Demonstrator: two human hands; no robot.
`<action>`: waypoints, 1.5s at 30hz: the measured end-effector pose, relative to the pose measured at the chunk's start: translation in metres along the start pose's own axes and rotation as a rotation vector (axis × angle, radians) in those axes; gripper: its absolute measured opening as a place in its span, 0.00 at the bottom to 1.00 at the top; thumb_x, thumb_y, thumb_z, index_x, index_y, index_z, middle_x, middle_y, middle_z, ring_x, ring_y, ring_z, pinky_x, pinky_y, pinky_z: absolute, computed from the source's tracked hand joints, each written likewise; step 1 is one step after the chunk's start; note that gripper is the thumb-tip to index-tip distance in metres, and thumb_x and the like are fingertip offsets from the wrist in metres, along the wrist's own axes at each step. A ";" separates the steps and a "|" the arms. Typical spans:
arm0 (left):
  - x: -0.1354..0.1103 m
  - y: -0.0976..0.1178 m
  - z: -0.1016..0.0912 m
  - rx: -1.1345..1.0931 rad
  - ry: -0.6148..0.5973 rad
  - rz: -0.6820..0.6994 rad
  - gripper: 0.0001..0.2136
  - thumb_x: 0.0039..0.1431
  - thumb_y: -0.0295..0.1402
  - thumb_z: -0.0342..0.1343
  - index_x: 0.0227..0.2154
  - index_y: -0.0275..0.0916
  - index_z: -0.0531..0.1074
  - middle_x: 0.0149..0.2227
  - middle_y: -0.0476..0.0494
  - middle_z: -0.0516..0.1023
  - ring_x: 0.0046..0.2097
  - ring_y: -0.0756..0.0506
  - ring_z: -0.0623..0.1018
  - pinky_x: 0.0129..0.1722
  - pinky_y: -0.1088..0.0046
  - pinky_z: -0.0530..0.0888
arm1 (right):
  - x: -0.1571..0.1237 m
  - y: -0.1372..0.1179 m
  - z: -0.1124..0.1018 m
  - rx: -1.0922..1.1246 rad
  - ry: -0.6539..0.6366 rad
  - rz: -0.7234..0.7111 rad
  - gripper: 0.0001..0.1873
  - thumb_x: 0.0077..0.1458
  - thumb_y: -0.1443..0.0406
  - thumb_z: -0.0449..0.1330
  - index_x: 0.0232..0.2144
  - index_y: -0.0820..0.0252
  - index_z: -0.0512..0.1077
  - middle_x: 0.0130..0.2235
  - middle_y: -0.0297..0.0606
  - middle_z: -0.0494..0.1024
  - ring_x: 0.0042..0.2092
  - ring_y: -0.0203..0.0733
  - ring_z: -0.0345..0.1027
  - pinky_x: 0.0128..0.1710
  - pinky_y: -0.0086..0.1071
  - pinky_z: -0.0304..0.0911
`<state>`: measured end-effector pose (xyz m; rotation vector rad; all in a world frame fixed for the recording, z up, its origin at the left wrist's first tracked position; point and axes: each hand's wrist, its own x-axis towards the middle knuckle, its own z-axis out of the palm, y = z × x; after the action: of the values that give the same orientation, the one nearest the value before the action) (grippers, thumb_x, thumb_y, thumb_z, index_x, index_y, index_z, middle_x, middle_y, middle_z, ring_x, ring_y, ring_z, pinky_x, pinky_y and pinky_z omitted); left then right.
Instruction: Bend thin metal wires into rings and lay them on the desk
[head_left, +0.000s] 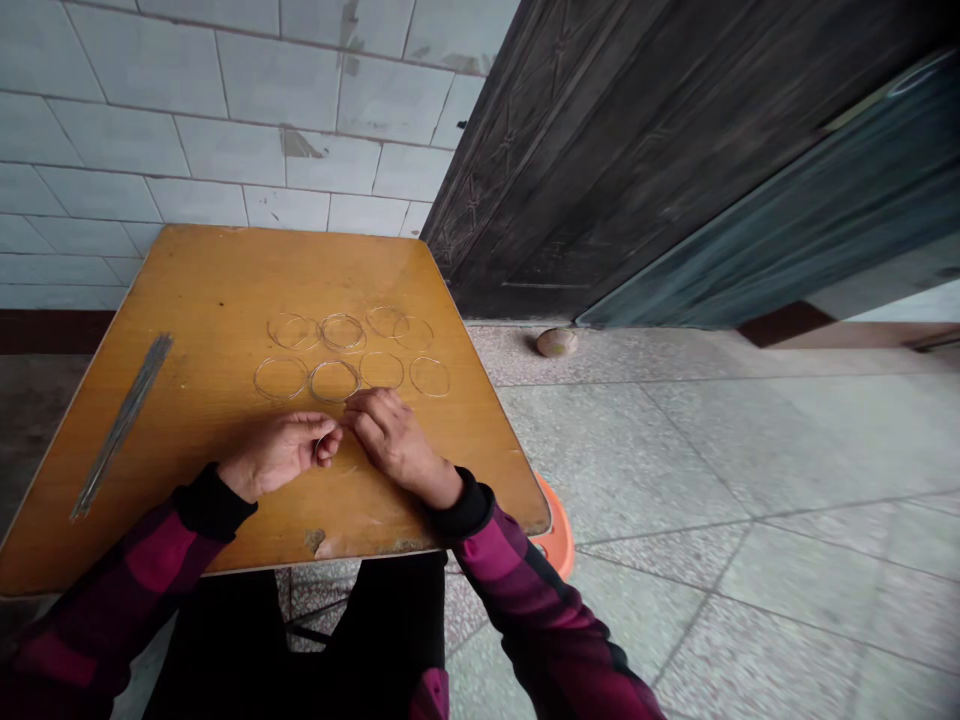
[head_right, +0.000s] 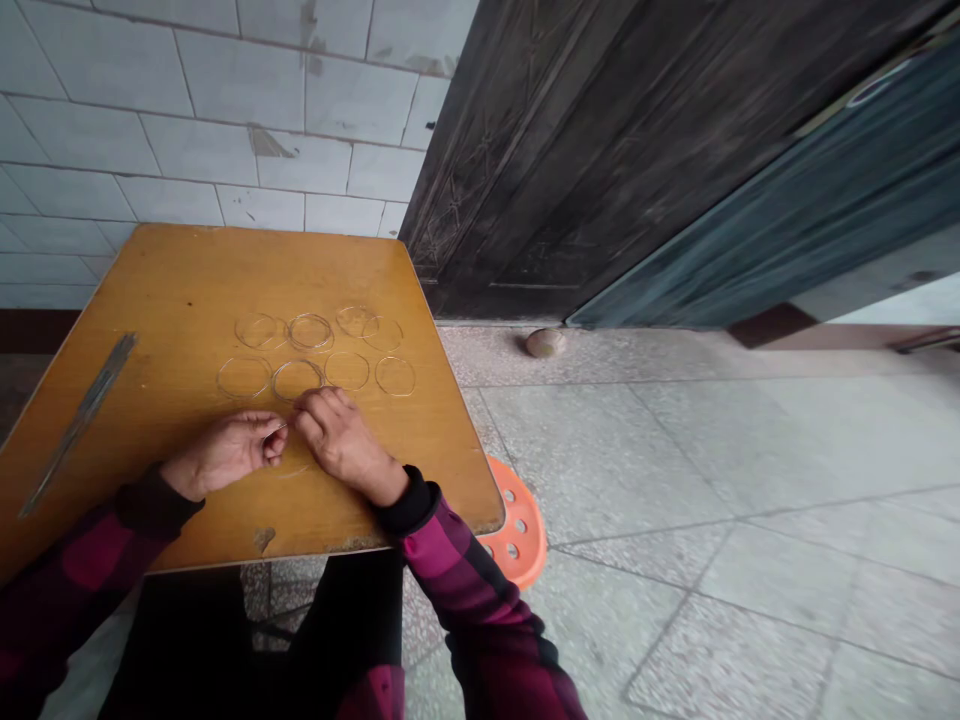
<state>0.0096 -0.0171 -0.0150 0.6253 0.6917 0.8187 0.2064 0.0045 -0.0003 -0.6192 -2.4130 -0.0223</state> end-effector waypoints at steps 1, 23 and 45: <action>0.001 -0.002 -0.001 -0.049 -0.019 0.016 0.10 0.49 0.35 0.66 0.24 0.34 0.74 0.28 0.45 0.74 0.30 0.51 0.71 0.32 0.73 0.67 | 0.000 0.000 0.001 0.000 0.010 0.023 0.12 0.66 0.71 0.47 0.41 0.62 0.70 0.41 0.46 0.74 0.44 0.46 0.65 0.44 0.41 0.64; 0.004 -0.008 0.001 -0.188 -0.250 -0.037 0.16 0.51 0.43 0.65 0.32 0.33 0.75 0.38 0.38 0.79 0.45 0.40 0.77 0.50 0.57 0.69 | 0.001 -0.005 0.005 -0.064 0.102 0.143 0.08 0.60 0.72 0.50 0.36 0.57 0.67 0.39 0.42 0.74 0.42 0.44 0.67 0.56 0.51 0.56; 0.005 -0.004 0.002 -0.266 -0.176 -0.119 0.21 0.59 0.46 0.55 0.45 0.33 0.72 0.45 0.34 0.75 0.47 0.40 0.75 0.40 0.64 0.74 | 0.004 0.000 0.003 0.327 0.113 0.375 0.09 0.64 0.68 0.51 0.36 0.60 0.71 0.36 0.42 0.75 0.38 0.41 0.70 0.39 0.35 0.67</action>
<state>0.0155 -0.0160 -0.0177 0.4053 0.4460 0.7206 0.2023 0.0064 -0.0003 -0.8752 -2.0940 0.4711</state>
